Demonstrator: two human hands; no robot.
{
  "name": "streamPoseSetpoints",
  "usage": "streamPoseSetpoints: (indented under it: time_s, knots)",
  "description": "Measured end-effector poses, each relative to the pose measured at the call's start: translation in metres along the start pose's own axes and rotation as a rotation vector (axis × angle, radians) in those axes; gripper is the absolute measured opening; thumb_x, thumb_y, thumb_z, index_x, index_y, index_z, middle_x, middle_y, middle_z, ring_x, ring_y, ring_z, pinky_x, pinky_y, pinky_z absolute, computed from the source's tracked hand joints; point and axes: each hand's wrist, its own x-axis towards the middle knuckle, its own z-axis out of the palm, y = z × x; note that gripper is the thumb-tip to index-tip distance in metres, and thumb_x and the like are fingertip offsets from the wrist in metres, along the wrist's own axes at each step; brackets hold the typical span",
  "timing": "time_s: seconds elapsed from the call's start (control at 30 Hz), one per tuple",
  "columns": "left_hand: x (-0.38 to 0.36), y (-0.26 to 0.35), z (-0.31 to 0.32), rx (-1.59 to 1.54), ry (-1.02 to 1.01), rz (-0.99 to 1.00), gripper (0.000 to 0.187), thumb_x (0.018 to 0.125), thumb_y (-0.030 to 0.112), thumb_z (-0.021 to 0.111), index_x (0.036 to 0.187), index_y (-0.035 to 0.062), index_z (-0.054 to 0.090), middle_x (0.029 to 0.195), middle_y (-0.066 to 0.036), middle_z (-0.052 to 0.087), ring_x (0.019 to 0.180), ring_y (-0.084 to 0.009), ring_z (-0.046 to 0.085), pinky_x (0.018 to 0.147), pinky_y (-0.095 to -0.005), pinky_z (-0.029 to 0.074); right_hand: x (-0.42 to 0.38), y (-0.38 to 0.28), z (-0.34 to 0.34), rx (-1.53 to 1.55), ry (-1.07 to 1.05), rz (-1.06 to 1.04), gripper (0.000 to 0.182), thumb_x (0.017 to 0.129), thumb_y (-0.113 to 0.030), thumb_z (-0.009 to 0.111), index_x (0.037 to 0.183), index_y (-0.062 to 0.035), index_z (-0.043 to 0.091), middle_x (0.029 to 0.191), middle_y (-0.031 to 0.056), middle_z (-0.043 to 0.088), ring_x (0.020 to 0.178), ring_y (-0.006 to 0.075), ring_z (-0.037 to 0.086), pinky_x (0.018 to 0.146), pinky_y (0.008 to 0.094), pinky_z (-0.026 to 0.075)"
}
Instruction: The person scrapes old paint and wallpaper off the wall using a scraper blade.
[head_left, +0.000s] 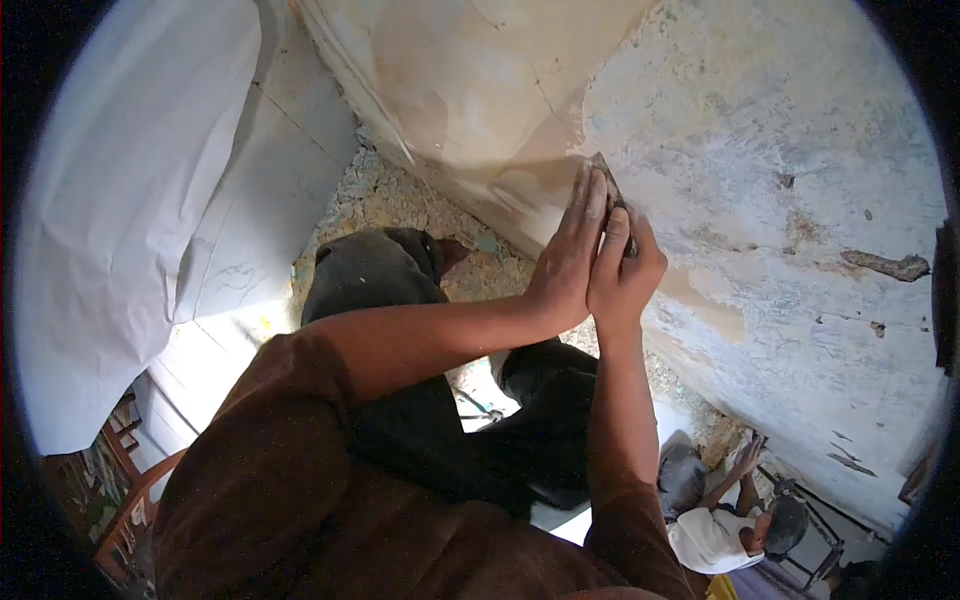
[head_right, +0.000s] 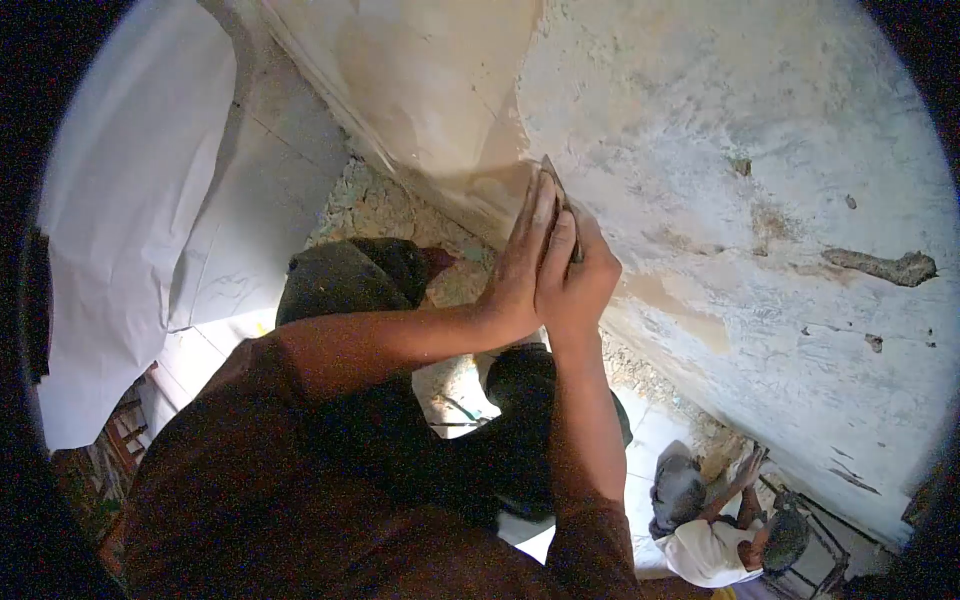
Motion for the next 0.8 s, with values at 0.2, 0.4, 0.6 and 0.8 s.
streamPoseSetpoints:
  time_s: [0.2, 0.4, 0.6, 0.8]
  knots:
    - [0.003, -0.006, -0.004, 0.092, 0.014, -0.028, 0.084, 0.092, 0.018, 0.056, 0.152, -0.0074, 0.002, 0.157, -0.034, 0.005, 0.147, -0.0478, 0.011, 0.118, -0.0470, 0.022, 0.005, 0.004, 0.006, -0.076, -0.071, 0.004, 0.021, 0.098, -0.013, 0.053, 0.105, 0.0015, 0.067, 0.081, 0.0211, 0.068, 0.070, 0.0245, 0.068, 0.065, 0.0326, 0.050]
    - [0.005, -0.004, -0.001, 0.065, -0.015, 0.003, 0.083, 0.092, 0.016, 0.055, 0.153, -0.0049, 0.004, 0.157, -0.033, 0.006, 0.146, -0.0510, 0.009, 0.118, -0.0486, 0.020, 0.007, 0.008, 0.006, -0.048, -0.027, 0.010, 0.020, 0.095, -0.014, 0.054, 0.104, -0.0018, 0.067, 0.084, 0.0243, 0.066, 0.074, 0.0436, 0.065, 0.064, 0.0413, 0.052]
    - [0.007, -0.010, -0.001, -0.077, 0.086, -0.004, 0.080, 0.093, 0.017, 0.056, 0.153, -0.0057, 0.008, 0.158, -0.032, 0.003, 0.146, -0.0504, 0.007, 0.118, -0.0510, 0.018, 0.011, 0.003, 0.011, 0.002, -0.007, -0.024, 0.019, 0.095, -0.014, 0.054, 0.102, -0.0019, 0.067, 0.082, 0.0231, 0.066, 0.073, 0.0425, 0.065, 0.063, 0.0427, 0.051]
    - [0.004, -0.003, -0.001, -0.073, 0.026, -0.028, 0.082, 0.092, 0.016, 0.057, 0.154, -0.0009, 0.007, 0.158, -0.032, 0.000, 0.147, -0.0487, 0.007, 0.118, -0.0493, 0.020, 0.006, 0.010, 0.006, -0.008, 0.032, -0.046, 0.020, 0.096, -0.013, 0.055, 0.103, 0.0007, 0.068, 0.078, 0.0223, 0.067, 0.066, 0.0330, 0.067, 0.063, 0.0351, 0.051]
